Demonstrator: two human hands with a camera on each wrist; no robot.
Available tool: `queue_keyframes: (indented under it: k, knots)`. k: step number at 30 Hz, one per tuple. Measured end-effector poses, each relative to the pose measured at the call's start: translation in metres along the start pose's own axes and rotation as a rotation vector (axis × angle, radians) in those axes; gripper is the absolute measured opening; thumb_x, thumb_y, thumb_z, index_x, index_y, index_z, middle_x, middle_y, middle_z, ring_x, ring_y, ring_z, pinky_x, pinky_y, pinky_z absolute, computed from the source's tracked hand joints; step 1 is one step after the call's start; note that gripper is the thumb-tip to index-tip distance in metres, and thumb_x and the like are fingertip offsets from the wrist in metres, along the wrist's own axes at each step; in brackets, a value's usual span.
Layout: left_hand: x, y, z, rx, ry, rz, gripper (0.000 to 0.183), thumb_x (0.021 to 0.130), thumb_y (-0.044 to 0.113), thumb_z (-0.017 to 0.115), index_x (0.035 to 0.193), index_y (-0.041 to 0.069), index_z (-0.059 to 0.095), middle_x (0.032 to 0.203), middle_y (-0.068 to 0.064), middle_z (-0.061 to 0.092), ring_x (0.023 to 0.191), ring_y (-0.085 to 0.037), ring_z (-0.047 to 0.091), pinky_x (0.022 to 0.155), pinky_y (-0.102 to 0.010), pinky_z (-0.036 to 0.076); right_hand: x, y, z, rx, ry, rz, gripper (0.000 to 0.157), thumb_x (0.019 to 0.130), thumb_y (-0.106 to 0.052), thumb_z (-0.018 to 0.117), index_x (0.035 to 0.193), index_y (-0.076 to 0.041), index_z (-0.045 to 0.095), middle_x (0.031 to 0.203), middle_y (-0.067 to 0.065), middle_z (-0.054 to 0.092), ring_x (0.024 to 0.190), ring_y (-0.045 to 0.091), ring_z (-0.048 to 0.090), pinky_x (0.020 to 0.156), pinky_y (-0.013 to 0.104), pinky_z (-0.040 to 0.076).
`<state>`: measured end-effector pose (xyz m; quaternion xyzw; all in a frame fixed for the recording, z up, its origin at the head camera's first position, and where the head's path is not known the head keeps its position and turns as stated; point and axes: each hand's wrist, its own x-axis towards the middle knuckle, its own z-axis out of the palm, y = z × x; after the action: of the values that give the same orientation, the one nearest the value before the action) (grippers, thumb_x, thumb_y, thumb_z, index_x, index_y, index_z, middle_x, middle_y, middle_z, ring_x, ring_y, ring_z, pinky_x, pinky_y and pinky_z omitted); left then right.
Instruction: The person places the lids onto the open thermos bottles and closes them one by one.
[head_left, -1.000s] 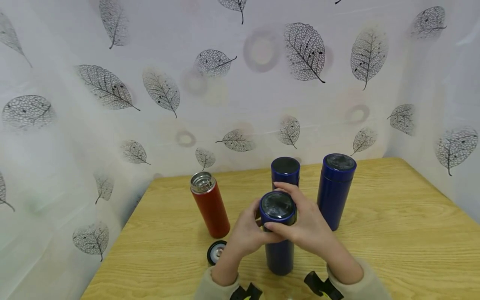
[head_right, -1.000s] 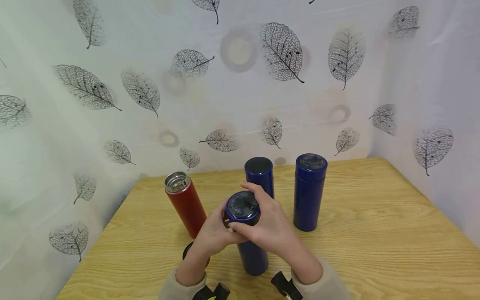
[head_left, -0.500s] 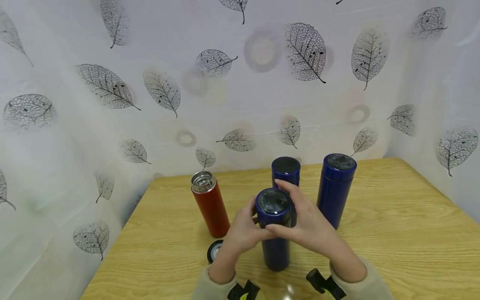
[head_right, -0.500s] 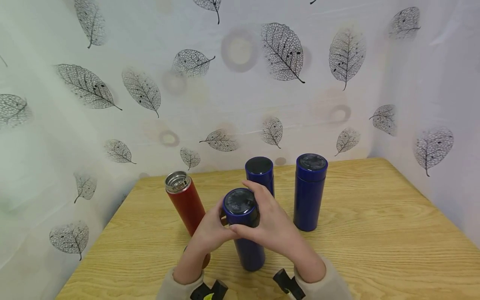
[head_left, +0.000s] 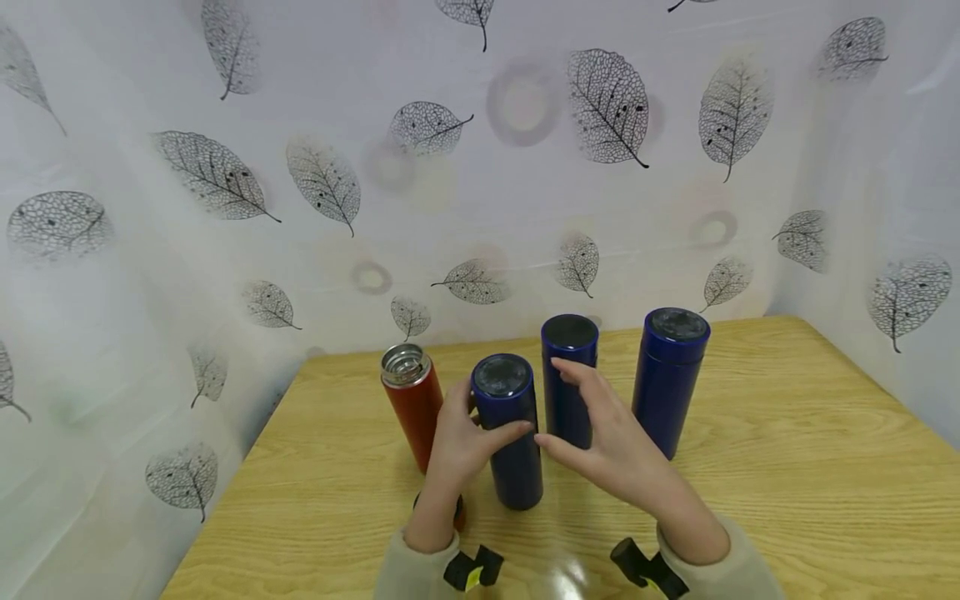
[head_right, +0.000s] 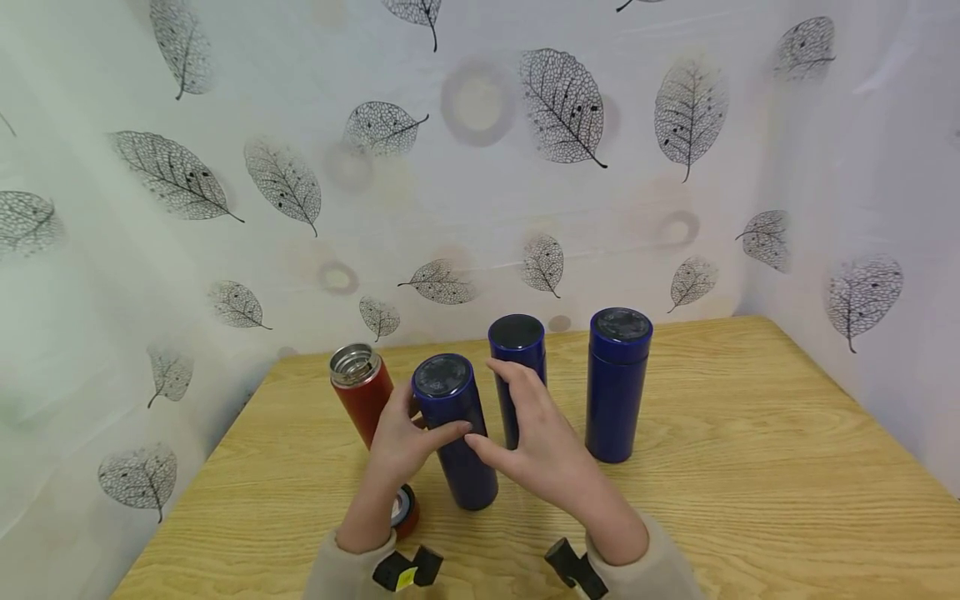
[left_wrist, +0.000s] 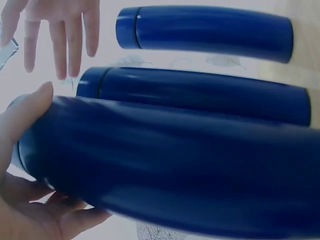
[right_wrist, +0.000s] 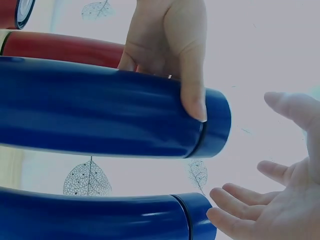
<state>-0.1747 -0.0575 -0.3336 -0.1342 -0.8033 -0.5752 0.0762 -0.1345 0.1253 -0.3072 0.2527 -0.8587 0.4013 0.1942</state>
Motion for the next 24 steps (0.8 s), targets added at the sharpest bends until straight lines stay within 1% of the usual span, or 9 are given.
queue_keyframes:
  k: [3, 5, 8, 11, 15, 19, 24]
  knots:
    - [0.003, -0.004, 0.001, -0.025, 0.077, -0.02, 0.071, 0.065, 0.022, 0.079, 0.123, 0.004, 0.042, 0.118, -0.011, 0.047, 0.109, -0.029, 0.048, 0.087, -0.047, 0.039, 0.0, 0.0, 0.001, -0.005, 0.002, -0.01, 0.072, 0.074, -0.02, 0.071, 0.132, -0.004, 0.031, 0.129, 0.013, 0.038, 0.116, 0.027, 0.038, 0.086, 0.047, 0.039]
    - [0.006, -0.007, 0.002, -0.061, 0.124, -0.024, 0.072, 0.066, 0.02, 0.079, 0.124, 0.003, 0.039, 0.12, -0.012, 0.046, 0.11, -0.028, 0.047, 0.088, -0.046, 0.039, 0.0, 0.0, 0.001, -0.007, 0.0, -0.014, 0.071, 0.075, -0.02, 0.071, 0.132, -0.004, 0.031, 0.128, 0.012, 0.038, 0.116, 0.026, 0.038, 0.086, 0.047, 0.039]
    - [0.009, -0.011, 0.005, -0.116, 0.18, 0.004, 0.071, 0.067, 0.016, 0.078, 0.123, 0.003, 0.036, 0.119, -0.012, 0.046, 0.109, -0.025, 0.048, 0.089, -0.044, 0.038, 0.0, 0.0, 0.002, -0.006, -0.006, -0.015, 0.07, 0.075, -0.02, 0.071, 0.132, -0.004, 0.032, 0.129, 0.011, 0.038, 0.116, 0.026, 0.037, 0.087, 0.047, 0.039]
    - [0.011, -0.014, 0.006, -0.134, 0.223, 0.049, 0.068, 0.068, 0.014, 0.077, 0.121, 0.003, 0.036, 0.119, -0.012, 0.046, 0.111, -0.024, 0.046, 0.091, -0.044, 0.036, 0.0, 0.0, 0.003, -0.005, -0.008, -0.018, 0.07, 0.075, -0.021, 0.071, 0.131, -0.005, 0.032, 0.129, 0.011, 0.037, 0.116, 0.026, 0.037, 0.087, 0.047, 0.038]
    - [0.011, -0.015, 0.006, -0.08, 0.27, 0.081, 0.065, 0.069, 0.016, 0.076, 0.121, 0.001, 0.04, 0.118, -0.013, 0.044, 0.113, -0.027, 0.042, 0.091, -0.045, 0.036, 0.0, 0.0, 0.003, -0.009, -0.013, -0.029, 0.069, 0.076, -0.021, 0.07, 0.131, -0.005, 0.032, 0.129, 0.011, 0.036, 0.117, 0.025, 0.036, 0.088, 0.046, 0.037]
    - [0.011, -0.015, 0.006, -0.011, 0.3, 0.117, 0.063, 0.069, 0.019, 0.076, 0.12, -0.001, 0.045, 0.114, -0.014, 0.041, 0.11, -0.029, 0.044, 0.088, -0.043, 0.04, 0.0, 0.001, 0.004, -0.014, -0.028, -0.043, 0.069, 0.076, -0.022, 0.07, 0.131, -0.007, 0.031, 0.131, 0.011, 0.034, 0.119, 0.025, 0.034, 0.09, 0.046, 0.036]
    - [0.012, -0.018, 0.008, 0.08, 0.344, 0.172, 0.062, 0.069, 0.023, 0.075, 0.119, -0.001, 0.047, 0.111, -0.015, 0.046, 0.106, -0.028, 0.047, 0.082, -0.042, 0.044, 0.0, 0.002, 0.005, -0.017, -0.029, -0.064, 0.069, 0.076, -0.021, 0.07, 0.131, -0.006, 0.031, 0.131, 0.011, 0.033, 0.12, 0.024, 0.033, 0.091, 0.046, 0.035]
